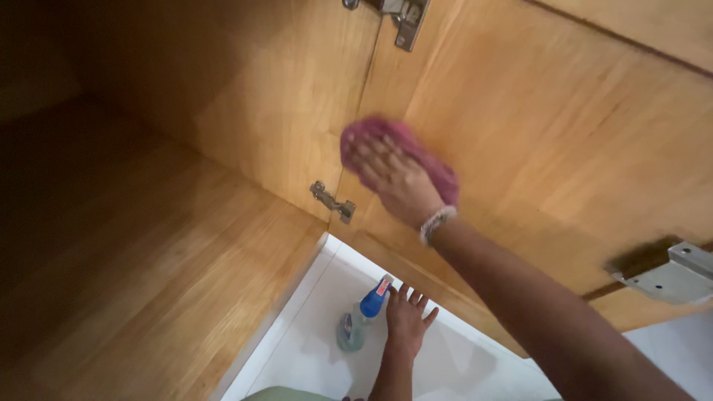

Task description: The person opens a cabinet door and cleans the inner side of the door and the cabinet interior by wiping them with a cloth.

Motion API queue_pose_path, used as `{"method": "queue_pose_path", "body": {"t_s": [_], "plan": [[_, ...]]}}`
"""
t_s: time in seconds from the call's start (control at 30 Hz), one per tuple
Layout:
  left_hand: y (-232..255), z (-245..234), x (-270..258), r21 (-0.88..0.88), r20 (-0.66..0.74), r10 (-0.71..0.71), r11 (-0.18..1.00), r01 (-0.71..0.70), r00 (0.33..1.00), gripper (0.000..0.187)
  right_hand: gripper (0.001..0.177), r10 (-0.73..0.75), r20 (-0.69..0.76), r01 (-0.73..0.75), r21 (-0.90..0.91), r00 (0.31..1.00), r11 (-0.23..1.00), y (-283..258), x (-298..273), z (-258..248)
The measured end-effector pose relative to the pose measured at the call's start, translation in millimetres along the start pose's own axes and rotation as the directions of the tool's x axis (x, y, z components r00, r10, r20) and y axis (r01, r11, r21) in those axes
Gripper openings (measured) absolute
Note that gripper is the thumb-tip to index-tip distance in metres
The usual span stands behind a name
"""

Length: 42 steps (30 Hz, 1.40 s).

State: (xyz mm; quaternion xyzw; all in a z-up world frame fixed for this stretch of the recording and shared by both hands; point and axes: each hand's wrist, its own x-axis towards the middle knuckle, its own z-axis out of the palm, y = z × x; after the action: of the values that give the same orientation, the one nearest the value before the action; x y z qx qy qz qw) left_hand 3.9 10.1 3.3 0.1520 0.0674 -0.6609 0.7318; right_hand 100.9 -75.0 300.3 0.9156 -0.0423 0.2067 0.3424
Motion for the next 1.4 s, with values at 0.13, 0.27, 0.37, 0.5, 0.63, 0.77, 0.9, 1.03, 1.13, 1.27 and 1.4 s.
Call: {"method": "queue_pose_path", "body": {"t_s": [0.13, 0.27, 0.37, 0.5, 0.63, 0.77, 0.9, 1.03, 1.13, 1.27, 1.4], "plan": [[-2, -8, 8, -0.033, 0.02, -0.017, 0.999, 0.018, 1.0, 0.069, 0.063, -0.042, 0.112, 0.035, 0.066, 0.993, 0.997, -38, -52, 34], [-5, -14, 11, -0.062, 0.042, -0.003, 0.998, 0.005, 0.999, 0.066, 0.06, -0.142, 0.194, 0.13, 0.071, 0.971, 0.989, -62, -99, 47], [-4, -11, 10, -0.055, 0.049, -0.011, 0.998, 0.014, 0.999, 0.065, 0.064, -0.193, 0.286, 0.226, -0.087, 0.938, 0.97, -66, -115, 48], [-3, -7, 4, -0.045, 0.053, -0.002, 0.999, 0.005, 0.999, 0.067, 0.06, -0.331, 0.284, 0.361, -0.061, 0.9, 0.93, -53, -104, 39], [-1, 2, 2, -0.002, 0.019, -0.006, 1.0, 0.006, 1.0, 0.069, 0.055, -0.384, 0.398, 0.434, -0.041, 0.833, 0.9, -28, -85, 13], [0, 6, -3, 0.026, 0.0, -0.019, 0.999, 0.019, 1.0, 0.071, 0.053, -0.36, 0.22, 0.371, -0.012, 0.907, 0.928, -8, -68, -14], [0, 7, -5, 0.042, -0.012, -0.03, 0.999, 0.031, 0.999, 0.071, 0.036, -0.322, 0.273, 0.369, -0.143, 0.906, 0.918, 20, -45, -55], [1, 7, -10, 0.053, 0.015, -0.031, 0.998, 0.03, 0.999, 0.071, 0.04, -0.252, 0.117, 0.253, 0.002, 0.961, 0.967, 45, -21, -107], [0, 11, -12, 0.09, -0.001, -0.022, 0.996, 0.022, 1.0, 0.073, 0.037, -0.207, 0.132, 0.21, -0.005, 0.969, 0.978, 68, -7, -141], [-1, 10, -13, 0.104, -0.022, -0.027, 0.994, 0.029, 0.999, 0.074, 0.035, -0.137, -0.008, 0.133, -0.174, 0.991, 0.976, 98, 7, -169], [-4, 5, -14, 0.089, 0.006, -0.015, 0.996, 0.014, 1.0, 0.075, 0.044, -0.047, -0.066, 0.028, -0.266, 0.997, 0.964, 125, 16, -190]]}}
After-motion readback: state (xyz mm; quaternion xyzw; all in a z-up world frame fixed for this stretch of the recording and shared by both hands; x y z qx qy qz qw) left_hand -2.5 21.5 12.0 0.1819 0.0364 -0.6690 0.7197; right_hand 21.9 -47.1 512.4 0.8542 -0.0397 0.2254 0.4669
